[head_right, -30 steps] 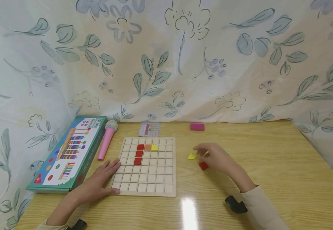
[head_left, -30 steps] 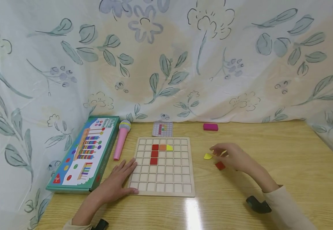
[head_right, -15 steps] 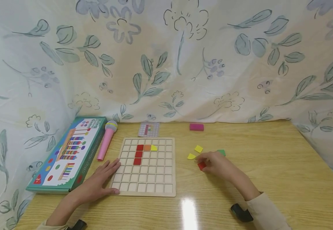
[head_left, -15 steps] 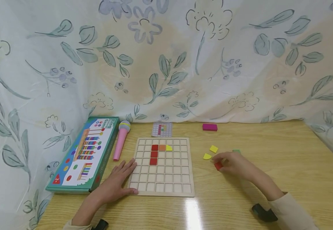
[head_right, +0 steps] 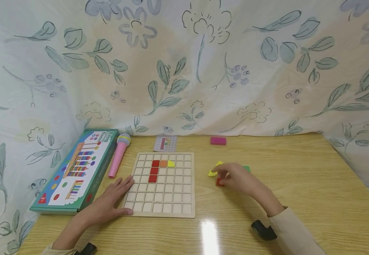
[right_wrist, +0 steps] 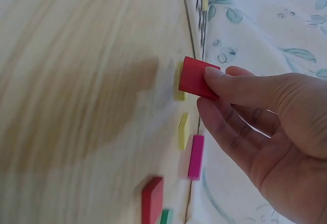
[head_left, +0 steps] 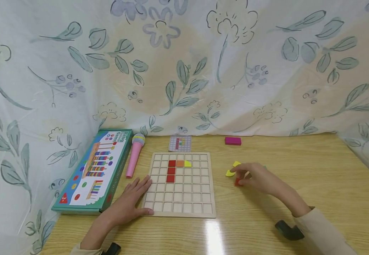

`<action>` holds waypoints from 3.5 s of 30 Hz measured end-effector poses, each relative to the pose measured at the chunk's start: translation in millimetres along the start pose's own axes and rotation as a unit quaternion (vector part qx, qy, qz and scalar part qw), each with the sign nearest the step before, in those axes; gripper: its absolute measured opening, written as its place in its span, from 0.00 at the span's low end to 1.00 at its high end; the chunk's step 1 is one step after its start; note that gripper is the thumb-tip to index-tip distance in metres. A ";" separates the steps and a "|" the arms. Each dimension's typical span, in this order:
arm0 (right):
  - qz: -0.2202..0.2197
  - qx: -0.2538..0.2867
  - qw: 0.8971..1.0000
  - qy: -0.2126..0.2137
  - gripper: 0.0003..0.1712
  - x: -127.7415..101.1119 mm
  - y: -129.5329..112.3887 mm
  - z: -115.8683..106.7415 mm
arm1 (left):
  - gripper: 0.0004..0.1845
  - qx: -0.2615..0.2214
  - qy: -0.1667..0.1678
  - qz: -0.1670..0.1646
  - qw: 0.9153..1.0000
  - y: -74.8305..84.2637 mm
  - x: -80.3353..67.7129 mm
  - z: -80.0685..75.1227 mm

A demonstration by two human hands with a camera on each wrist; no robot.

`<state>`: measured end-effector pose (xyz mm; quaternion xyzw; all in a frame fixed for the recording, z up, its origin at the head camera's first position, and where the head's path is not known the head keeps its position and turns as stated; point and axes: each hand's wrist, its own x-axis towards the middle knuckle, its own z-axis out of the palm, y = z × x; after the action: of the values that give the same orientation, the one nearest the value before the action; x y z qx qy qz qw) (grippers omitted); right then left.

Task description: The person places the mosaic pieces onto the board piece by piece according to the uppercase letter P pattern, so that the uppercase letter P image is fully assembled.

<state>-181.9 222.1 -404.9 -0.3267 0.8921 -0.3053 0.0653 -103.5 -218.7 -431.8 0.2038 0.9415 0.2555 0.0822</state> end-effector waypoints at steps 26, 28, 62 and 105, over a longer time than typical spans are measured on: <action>-0.039 0.053 0.998 -0.018 0.18 80.8 -59.9 50.4 | 0.51 -0.012 -0.003 -0.001 1.000 0.6 -0.2 -0.6; -0.046 0.057 0.997 -0.023 0.18 86.9 -64.3 55.6 | 0.51 -0.008 -0.002 0.001 1.000 0.2 -0.2 -0.2; -0.038 0.060 0.997 -0.028 0.14 132.0 -111.4 115.5 | 0.51 -0.009 -0.007 -0.011 1.000 3.7 1.3 -2.1; 0.067 -0.027 0.997 -0.014 0.19 -46.7 31.7 -23.2 | 0.51 -0.015 -0.009 -0.015 1.000 3.8 0.8 -2.7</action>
<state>-170.2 281.8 -408.7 -0.2722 0.9188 -0.2718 0.0888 -103.7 -216.6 -427.6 0.1908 0.9396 0.2670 0.0972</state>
